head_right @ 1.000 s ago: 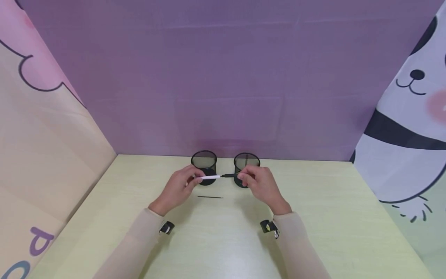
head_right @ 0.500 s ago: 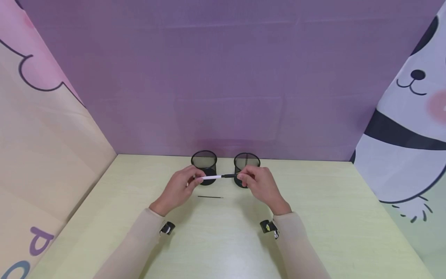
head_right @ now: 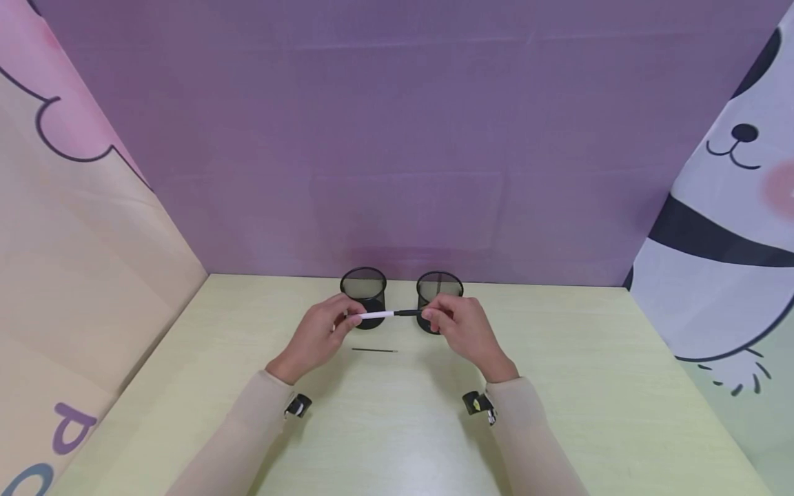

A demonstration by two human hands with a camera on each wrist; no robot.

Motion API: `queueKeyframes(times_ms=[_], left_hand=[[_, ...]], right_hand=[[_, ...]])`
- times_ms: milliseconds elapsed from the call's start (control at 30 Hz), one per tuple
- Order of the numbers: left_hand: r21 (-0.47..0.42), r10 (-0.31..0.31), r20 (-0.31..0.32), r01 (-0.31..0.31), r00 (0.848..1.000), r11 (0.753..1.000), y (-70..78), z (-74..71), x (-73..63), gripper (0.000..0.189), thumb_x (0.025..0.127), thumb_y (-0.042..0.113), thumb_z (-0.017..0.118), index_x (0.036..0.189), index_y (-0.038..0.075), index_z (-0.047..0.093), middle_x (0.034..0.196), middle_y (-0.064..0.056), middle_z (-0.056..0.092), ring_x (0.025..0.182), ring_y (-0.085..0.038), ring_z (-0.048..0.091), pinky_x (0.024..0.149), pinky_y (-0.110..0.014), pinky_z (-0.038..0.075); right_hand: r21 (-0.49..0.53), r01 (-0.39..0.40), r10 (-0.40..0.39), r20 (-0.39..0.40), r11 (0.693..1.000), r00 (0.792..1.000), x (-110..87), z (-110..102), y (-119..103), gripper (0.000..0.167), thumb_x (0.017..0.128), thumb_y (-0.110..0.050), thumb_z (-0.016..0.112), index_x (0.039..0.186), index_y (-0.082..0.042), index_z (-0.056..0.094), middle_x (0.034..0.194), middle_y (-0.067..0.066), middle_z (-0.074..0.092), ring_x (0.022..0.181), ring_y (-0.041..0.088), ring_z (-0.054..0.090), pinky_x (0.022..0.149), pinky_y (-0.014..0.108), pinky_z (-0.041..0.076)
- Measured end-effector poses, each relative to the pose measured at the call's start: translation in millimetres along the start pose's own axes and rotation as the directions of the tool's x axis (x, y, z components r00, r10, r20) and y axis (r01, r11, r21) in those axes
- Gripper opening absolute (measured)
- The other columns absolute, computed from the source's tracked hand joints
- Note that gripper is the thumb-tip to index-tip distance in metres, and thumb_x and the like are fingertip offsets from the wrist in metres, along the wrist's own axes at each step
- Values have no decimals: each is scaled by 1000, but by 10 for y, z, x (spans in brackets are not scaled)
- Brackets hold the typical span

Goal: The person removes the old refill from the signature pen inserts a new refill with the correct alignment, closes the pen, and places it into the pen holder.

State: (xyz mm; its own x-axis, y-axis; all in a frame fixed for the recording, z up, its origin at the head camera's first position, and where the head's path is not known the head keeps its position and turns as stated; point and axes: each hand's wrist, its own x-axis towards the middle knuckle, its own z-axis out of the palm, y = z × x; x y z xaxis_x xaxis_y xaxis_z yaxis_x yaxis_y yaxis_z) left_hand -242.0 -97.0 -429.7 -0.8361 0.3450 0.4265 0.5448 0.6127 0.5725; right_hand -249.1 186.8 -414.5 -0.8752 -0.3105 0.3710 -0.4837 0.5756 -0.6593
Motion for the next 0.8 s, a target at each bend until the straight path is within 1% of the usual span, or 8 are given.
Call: queueKeyframes(times_ms=[400,800], left_hand=[[0,15,-8,-15,1000,1000,-16,17,2,8,101,14,66,105,13,72,92,5,63,71,-8,50,65,-24,43],[-12,11,4,-11,1000,1000,-5,23,-3,8,101,14,65,104,12,72,90,5,61,70,-9,49,64,-23,42]], right_hand=[[0,-16,16,5,1000,1000,0,3,14,12,98,-12,69,86,-12,71,71,-2,66,63,9,57,58,25,49],[5,-7,7,6,1000,1000,-3,1,18,11,98,-12,69,87,-11,71,71,-1,67,62,9,56,57,25,49]])
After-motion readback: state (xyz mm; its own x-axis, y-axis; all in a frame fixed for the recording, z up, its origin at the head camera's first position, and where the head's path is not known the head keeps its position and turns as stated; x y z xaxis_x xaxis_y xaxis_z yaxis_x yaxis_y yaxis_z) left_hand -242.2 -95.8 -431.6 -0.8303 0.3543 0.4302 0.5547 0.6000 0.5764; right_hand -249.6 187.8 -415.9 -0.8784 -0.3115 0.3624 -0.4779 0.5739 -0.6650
